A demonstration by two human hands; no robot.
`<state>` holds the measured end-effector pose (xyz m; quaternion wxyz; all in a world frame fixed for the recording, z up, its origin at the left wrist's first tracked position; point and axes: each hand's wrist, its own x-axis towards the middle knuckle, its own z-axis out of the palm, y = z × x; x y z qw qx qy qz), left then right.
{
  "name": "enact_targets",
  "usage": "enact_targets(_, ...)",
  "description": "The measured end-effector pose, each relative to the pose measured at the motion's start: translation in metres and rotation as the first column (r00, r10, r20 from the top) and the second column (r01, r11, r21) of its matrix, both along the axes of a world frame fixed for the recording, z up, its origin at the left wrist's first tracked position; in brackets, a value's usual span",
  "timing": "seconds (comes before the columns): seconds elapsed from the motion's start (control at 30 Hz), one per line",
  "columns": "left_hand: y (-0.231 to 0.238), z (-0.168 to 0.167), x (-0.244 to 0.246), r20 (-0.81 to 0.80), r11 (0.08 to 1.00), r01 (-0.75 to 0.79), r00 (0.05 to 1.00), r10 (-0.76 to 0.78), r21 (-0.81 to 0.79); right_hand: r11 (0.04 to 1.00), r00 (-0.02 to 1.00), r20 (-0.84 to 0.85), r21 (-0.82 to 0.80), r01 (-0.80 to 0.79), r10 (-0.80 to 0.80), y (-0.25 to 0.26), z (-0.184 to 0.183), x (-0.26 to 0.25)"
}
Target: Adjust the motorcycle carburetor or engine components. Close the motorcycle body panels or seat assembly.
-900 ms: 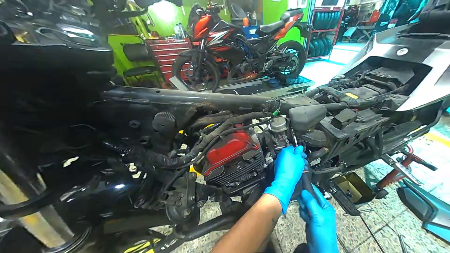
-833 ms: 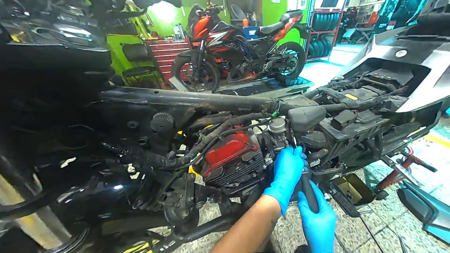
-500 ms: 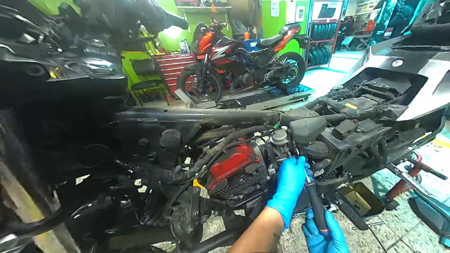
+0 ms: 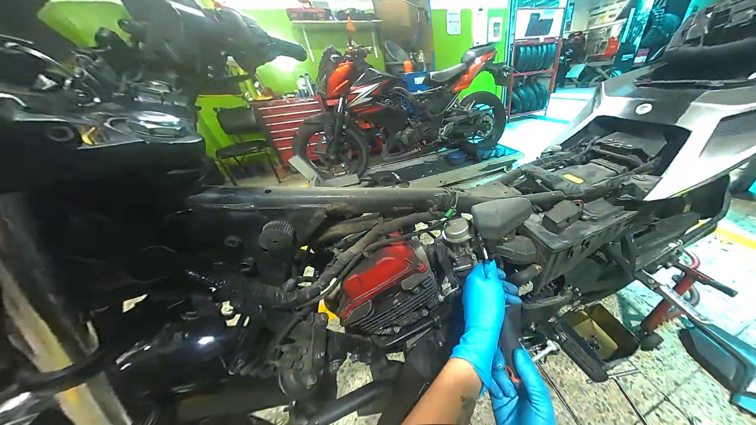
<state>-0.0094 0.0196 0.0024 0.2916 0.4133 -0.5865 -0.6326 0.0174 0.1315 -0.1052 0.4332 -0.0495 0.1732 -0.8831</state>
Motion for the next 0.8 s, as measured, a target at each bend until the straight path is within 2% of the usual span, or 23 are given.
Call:
enact_targets(0.07,-0.004,0.0,0.007,0.094,0.996,0.083,0.992,-0.079,-0.043,0.997,0.998,0.047,-0.065,-0.032,0.036,-0.001,-0.003,-0.003)
enact_targets(0.13,-0.007,0.002,0.01,0.093,0.992,0.119,0.989,-0.116,-0.035,0.983,0.985,0.121,-0.15,-0.106,0.125,-0.001,-0.002,-0.003)
enact_targets(0.17,-0.008,0.003,0.01,0.074,0.993,0.117,0.991,-0.115,-0.019,0.99,0.991,0.101,-0.121,-0.078,0.091,-0.001,-0.001,-0.001)
enact_targets(0.2,-0.008,0.005,0.01,0.051,0.993,0.114,0.992,-0.114,0.003,1.0,1.0,-0.009,-0.017,0.02,-0.02,-0.001,0.002,0.002)
enact_targets(0.23,-0.009,0.007,0.009,0.036,0.993,0.113,0.993,-0.114,0.027,0.968,0.957,-0.241,0.145,0.202,-0.164,-0.002,0.006,0.005)
enact_targets(0.27,-0.01,0.011,0.01,0.036,0.992,0.119,0.992,-0.12,0.05,0.856,0.805,-0.537,0.264,0.444,-0.251,-0.003,0.008,0.008)
enact_targets(0.3,-0.011,0.013,0.011,0.041,0.99,0.127,0.991,-0.13,0.068,0.721,0.563,-0.794,0.249,0.647,-0.231,-0.005,0.004,0.009)
enact_targets(0.33,-0.012,0.015,0.011,0.039,0.987,0.141,0.989,-0.145,0.083,0.599,0.306,-0.934,0.138,0.789,-0.187,-0.009,-0.005,0.006)
enact_targets(0.37,-0.013,0.016,0.011,0.032,0.984,0.152,0.987,-0.155,0.091,0.521,0.144,-0.975,0.035,0.853,-0.171,-0.013,-0.013,0.001)
enact_targets(0.4,-0.014,0.016,0.011,0.012,0.982,0.162,0.986,-0.164,0.098,0.526,0.139,-0.971,0.016,0.85,-0.195,-0.014,-0.016,-0.001)
enact_targets(0.43,-0.015,0.016,0.012,-0.009,0.979,0.174,0.985,-0.174,0.105,0.622,0.286,-0.926,0.076,0.779,-0.244,-0.01,-0.014,0.0)
enact_targets(0.47,-0.016,0.015,0.012,-0.03,0.977,0.182,0.983,-0.18,0.112,0.771,0.543,-0.791,0.149,0.619,-0.283,-0.005,-0.009,0.002)
enact_targets(0.5,-0.017,0.014,0.011,-0.045,0.976,0.183,0.983,-0.179,0.119,0.909,0.801,-0.542,0.149,0.39,-0.254,0.001,-0.006,0.002)
enact_targets(0.53,-0.018,0.013,0.011,-0.06,0.975,0.184,0.982,-0.177,0.124,0.99,0.961,-0.253,0.061,0.13,-0.11,0.006,-0.005,0.0)
enact_targets(0.57,-0.019,0.013,0.011,-0.075,0.975,0.185,0.981,-0.177,0.123,0.994,0.996,-0.056,-0.079,-0.072,0.067,0.008,-0.005,-0.004)
enact_targets(0.6,-0.019,0.012,0.011,-0.084,0.975,0.185,0.981,-0.176,0.119,0.984,0.992,-0.006,-0.126,-0.128,0.128,0.007,-0.004,-0.005)
enact_targets(0.63,-0.02,0.013,0.012,-0.085,0.976,0.187,0.98,-0.178,0.115,0.997,0.995,-0.079,-0.055,-0.058,0.054,0.005,-0.002,-0.003)
enact_targets(0.67,-0.02,0.014,0.013,-0.084,0.976,0.188,0.98,-0.179,0.114,0.985,0.947,-0.304,0.098,0.144,-0.108,0.002,0.0,0.001)
enact_targets(0.7,-0.02,0.016,0.014,-0.083,0.975,0.188,0.98,-0.179,0.116,0.865,0.74,-0.631,0.213,0.454,-0.233,-0.003,0.0,0.004)
enact_targets(0.73,-0.019,0.017,0.014,-0.079,0.975,0.185,0.981,-0.177,0.121,0.673,0.422,-0.884,0.187,0.715,-0.203,-0.006,-0.006,0.003)
enact_targets(0.77,-0.017,0.017,0.014,-0.069,0.975,0.182,0.982,-0.174,0.126,0.505,0.155,-0.978,0.064,0.86,-0.14,-0.009,-0.012,-0.002)
enact_targets(0.8,-0.016,0.017,0.013,-0.057,0.977,0.178,0.983,-0.172,0.12,0.438,0.06,-0.992,0.004,0.899,-0.114,-0.01,-0.015,-0.007)
